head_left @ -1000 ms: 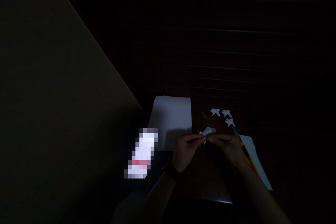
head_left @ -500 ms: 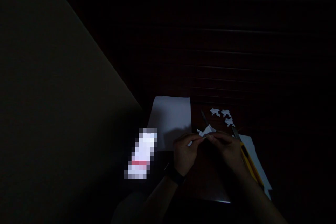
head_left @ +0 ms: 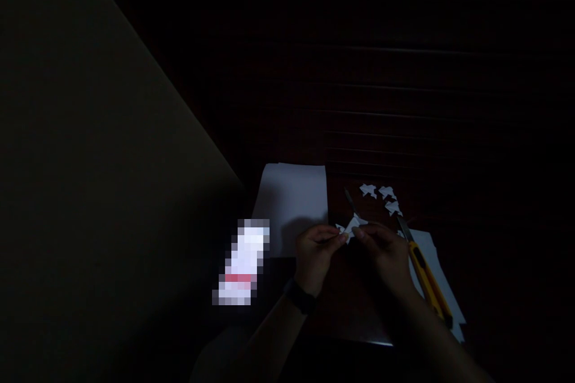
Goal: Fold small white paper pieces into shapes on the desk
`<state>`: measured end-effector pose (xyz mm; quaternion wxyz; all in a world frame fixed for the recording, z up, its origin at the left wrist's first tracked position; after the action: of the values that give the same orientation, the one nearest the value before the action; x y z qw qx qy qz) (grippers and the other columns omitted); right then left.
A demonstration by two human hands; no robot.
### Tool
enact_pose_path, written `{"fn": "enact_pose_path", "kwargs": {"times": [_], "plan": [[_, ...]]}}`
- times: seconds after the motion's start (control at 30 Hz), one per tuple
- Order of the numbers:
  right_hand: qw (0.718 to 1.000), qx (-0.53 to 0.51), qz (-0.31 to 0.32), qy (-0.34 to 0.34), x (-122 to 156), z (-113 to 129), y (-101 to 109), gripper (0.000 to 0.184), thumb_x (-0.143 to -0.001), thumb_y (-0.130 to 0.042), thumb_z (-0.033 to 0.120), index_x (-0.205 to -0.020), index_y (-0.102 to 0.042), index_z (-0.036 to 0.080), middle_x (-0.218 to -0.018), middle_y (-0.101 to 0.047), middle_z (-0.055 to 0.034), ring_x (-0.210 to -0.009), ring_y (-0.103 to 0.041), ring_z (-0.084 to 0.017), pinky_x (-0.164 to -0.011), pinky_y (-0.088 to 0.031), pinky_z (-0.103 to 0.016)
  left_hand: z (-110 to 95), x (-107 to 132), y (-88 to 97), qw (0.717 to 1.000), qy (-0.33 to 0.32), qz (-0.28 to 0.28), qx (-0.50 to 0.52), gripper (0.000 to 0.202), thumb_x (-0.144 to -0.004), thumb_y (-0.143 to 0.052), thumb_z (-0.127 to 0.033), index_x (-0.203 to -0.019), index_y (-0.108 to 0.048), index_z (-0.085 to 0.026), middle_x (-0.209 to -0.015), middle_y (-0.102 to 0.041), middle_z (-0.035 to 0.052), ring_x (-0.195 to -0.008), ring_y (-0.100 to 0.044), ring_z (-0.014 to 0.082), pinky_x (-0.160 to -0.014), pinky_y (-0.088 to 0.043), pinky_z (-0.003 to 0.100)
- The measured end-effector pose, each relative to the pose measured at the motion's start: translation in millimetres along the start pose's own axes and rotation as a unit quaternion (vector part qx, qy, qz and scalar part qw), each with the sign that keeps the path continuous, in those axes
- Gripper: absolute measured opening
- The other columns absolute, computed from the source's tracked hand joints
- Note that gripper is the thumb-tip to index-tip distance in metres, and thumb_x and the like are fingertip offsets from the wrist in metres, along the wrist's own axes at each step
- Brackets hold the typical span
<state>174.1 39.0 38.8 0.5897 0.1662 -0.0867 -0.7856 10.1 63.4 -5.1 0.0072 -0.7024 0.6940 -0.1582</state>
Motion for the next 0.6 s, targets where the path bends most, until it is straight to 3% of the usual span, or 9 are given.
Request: {"fn": "enact_pose_path", "kwargs": {"times": [0.27,0.43,0.6], "plan": [[0.998,0.037,-0.014,0.049,1.1,9.1,-4.6,0.013,-0.084,-0.053,0.026,-0.075,-0.06,0.019,-0.101,-0.059,-0.0056,-0.095,-0.055,-0.021,-0.082,-0.04,-0.034,4.2,1.9,0.3,0.999,0.013,-0.012,0.027,0.023,-0.059,-0.077,-0.023,-0.075,-0.064,-0.013,-0.068,-0.068,0.0038,-0.061,-0.063,0.0129,-0.059,-0.049,0.022],[1.0,-0.014,0.003,0.014,-0.9,2.0,-7.1,0.017,-0.085,-0.053,0.029,-0.075,-0.063,0.02,-0.11,-0.058,-0.0058,-0.102,-0.054,-0.022,-0.087,-0.038,-0.035,0.2,-0.8,5.1,1.0,-0.01,-0.022,0.011,0.021,-0.059,-0.077,-0.022,-0.072,-0.063,-0.013,-0.064,-0.067,0.0027,-0.06,-0.062,0.0133,-0.058,-0.048,0.022],[0.996,-0.062,0.013,-0.066,1.0,-13.6,-13.2,0.019,-0.082,-0.055,0.036,-0.081,-0.065,0.02,-0.087,-0.066,-0.0038,-0.083,-0.059,-0.021,-0.076,-0.043,-0.033,-7.0,-1.1,9.8,0.997,-0.043,-0.047,-0.047,0.019,-0.06,-0.076,-0.025,-0.072,-0.064,-0.014,-0.066,-0.068,0.0033,-0.062,-0.063,0.0142,-0.057,-0.048,0.022]]}}
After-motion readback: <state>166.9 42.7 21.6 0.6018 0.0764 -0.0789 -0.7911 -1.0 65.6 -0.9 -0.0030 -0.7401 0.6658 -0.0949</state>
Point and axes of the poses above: each hand's wrist, its own x-axis away from the middle knuckle, its own y-axis out of the back of the hand, z = x × y, the point moved 10 cm from there along -x, towards the middle knuckle
